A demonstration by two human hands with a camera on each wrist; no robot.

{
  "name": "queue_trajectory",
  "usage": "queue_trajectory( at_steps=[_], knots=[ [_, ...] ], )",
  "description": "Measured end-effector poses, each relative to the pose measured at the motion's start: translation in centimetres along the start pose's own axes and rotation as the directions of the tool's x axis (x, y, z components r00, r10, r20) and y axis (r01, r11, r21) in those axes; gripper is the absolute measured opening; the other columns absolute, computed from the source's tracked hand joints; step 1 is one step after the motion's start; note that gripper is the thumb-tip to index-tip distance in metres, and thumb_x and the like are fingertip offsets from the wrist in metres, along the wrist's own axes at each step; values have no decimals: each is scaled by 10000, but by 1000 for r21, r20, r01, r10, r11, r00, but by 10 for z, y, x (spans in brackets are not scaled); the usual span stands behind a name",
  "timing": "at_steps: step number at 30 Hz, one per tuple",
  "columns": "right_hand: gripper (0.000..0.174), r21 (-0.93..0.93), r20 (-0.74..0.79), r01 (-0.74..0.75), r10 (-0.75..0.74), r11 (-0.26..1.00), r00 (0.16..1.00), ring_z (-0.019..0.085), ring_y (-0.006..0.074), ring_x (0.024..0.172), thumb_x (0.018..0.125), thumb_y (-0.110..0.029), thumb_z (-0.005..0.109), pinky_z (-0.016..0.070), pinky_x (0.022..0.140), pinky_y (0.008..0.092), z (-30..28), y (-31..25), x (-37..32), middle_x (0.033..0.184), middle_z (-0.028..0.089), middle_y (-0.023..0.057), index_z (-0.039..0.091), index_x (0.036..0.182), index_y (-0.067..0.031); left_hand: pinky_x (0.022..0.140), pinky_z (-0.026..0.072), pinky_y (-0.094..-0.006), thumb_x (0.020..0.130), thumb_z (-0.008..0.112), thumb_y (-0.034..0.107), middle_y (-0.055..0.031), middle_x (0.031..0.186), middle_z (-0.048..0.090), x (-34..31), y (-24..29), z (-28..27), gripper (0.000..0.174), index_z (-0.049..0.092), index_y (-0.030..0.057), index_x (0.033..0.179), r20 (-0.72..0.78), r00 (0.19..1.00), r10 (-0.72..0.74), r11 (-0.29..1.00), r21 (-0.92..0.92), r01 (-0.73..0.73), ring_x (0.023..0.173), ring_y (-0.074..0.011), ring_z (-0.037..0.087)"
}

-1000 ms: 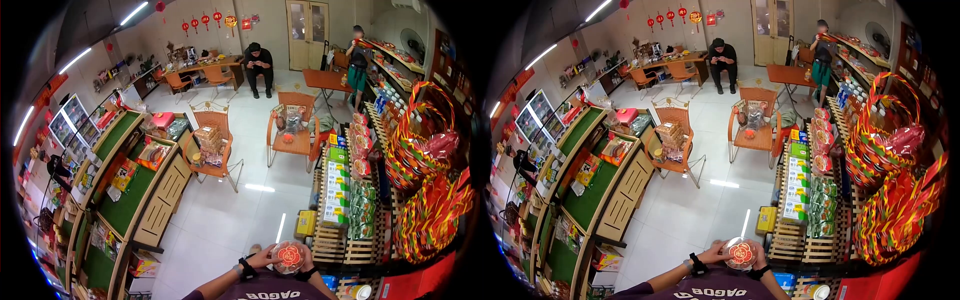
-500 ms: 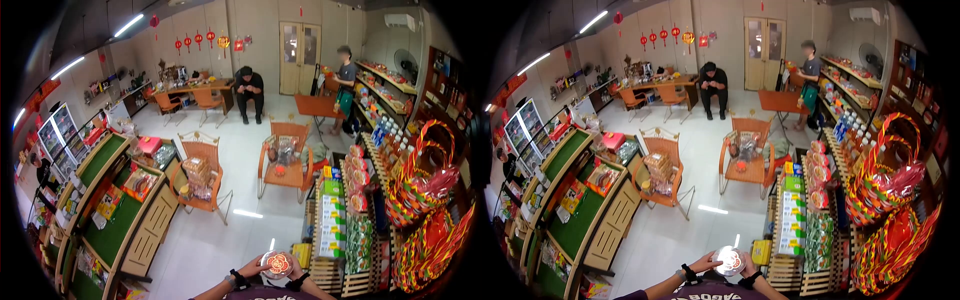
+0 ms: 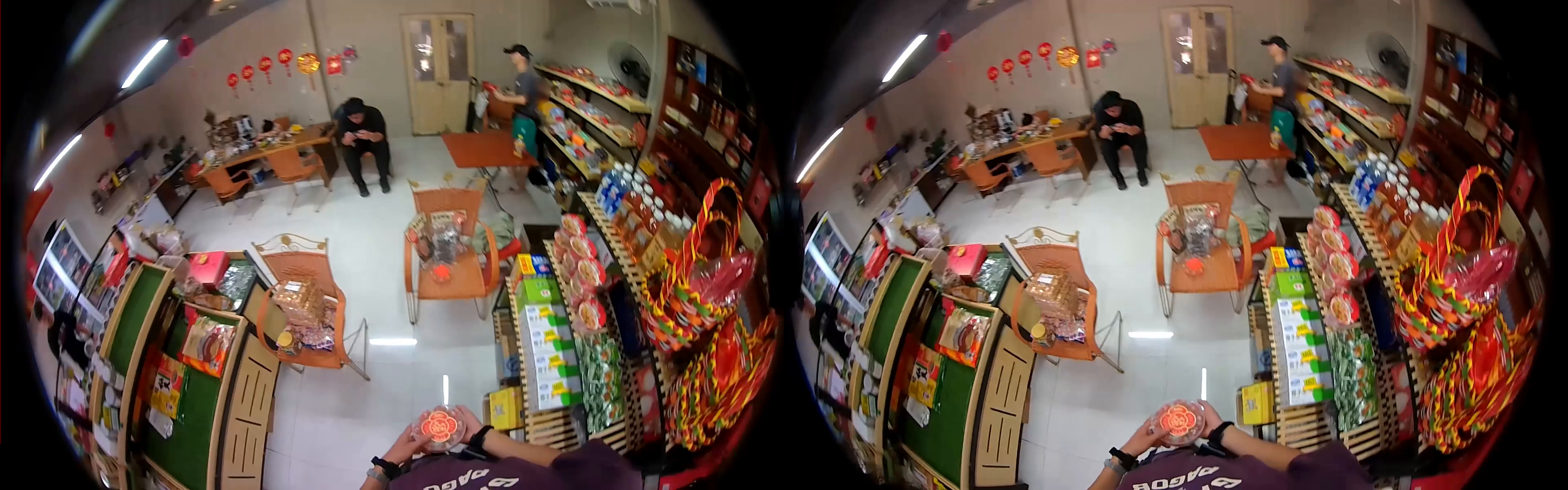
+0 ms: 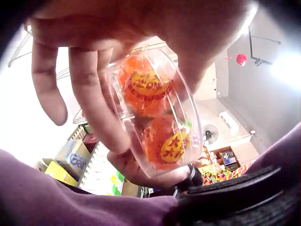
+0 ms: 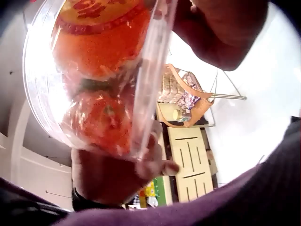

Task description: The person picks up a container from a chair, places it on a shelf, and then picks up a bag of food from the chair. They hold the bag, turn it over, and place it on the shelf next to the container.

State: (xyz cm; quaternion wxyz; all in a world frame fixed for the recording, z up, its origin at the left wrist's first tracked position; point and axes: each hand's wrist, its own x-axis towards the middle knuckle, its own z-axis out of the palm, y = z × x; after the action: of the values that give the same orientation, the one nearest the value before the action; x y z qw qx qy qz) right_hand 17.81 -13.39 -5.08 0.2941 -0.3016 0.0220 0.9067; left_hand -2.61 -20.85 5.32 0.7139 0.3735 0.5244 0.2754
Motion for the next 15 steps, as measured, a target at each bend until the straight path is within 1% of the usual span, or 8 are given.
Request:
queue_trajectory(
  at_steps=[2, 4, 8, 9, 10, 12, 13, 15],
  knots=[
    [514, 57, 24, -20, 19, 998, 1000, 527, 307, 1094, 931, -399, 238, 376, 995, 461, -14, 2, 15, 1189, 542, 165, 465, 1212, -33, 528, 501, -240, 854, 631, 240, -83, 949, 612, 21, -9, -16, 587, 322, 57, 1319, 58, 998, -31, 996, -87, 36, 680, -136, 622],
    [513, -16, -29, 7, -7, 1000, 1000, 535, 298, 1084, 930, -399, 257, 389, 986, 439, -6, -5, 19, 1190, 541, 170, 461, 1214, -24, 511, 510, -226, 851, 633, 208, -89, 922, 623, 27, 7, -17, 579, 322, 59, 1316, 35, 997, -66, 993, -95, 69, 624, -145, 625],
    [444, -9, -94, 137, -138, 990, 986, 573, 281, 1015, 932, -383, 320, 440, 939, 414, -4, -21, 30, 1092, 591, 147, 505, 1146, -41, 497, 492, -219, 846, 641, 223, -79, 896, 621, 55, 14, -20, 587, 343, 64, 1326, 9, 996, 93, 992, -81, -92, 581, -122, 596],
    [429, -94, -167, 196, -210, 976, 963, 591, 255, 960, 926, -406, 359, 459, 911, 387, 1, -28, 29, 1046, 599, 135, 499, 1102, -41, 478, 474, -213, 842, 646, 240, -70, 856, 622, 63, 19, -20, 590, 357, 65, 1326, -15, 985, 172, 983, -67, -172, 545, -101, 572],
    [434, -266, -295, 231, -307, 936, 905, 596, 217, 913, 913, -442, 397, 481, 851, 344, -43, -31, 59, 993, 600, 110, 519, 1032, -43, 478, 474, -213, 842, 646, 240, -70, 856, 622, 71, 25, -25, 590, 357, 65, 1326, -10, 984, 176, 982, -63, -176, 545, -101, 572],
    [439, -431, -323, 265, -421, 863, 847, 597, 178, 856, 913, -463, 411, 495, 776, 308, -42, -47, 65, 940, 599, 91, 535, 963, -45, 435, 421, -208, 830, 655, 285, -30, 725, 586, 84, 36, -35, 586, 400, 55, 1305, 25, 1000, -16, 989, 149, 12, 469, -62, 483],
    [439, -425, -324, 263, -417, 866, 849, 597, 178, 856, 913, -463, 411, 495, 776, 308, -32, -57, 65, 940, 599, 91, 535, 963, -45, 412, 382, -207, 822, 656, 315, 2, 633, 527, 89, 44, -34, 580, 427, 49, 1282, -2, 1000, -28, 994, 109, 28, 429, -47, 411],
    [454, -350, -307, 175, -289, 920, 907, 594, 157, 841, 921, -473, 401, 498, 740, 287, -13, -83, 69, 921, 603, 87, 549, 937, -44, 398, 362, -211, 823, 656, 315, 10, 626, 516, 117, 41, -39, 568, 434, 72, 1286, -34, 996, -77, 997, 19, 77, 408, -51, 398]
  ],
)
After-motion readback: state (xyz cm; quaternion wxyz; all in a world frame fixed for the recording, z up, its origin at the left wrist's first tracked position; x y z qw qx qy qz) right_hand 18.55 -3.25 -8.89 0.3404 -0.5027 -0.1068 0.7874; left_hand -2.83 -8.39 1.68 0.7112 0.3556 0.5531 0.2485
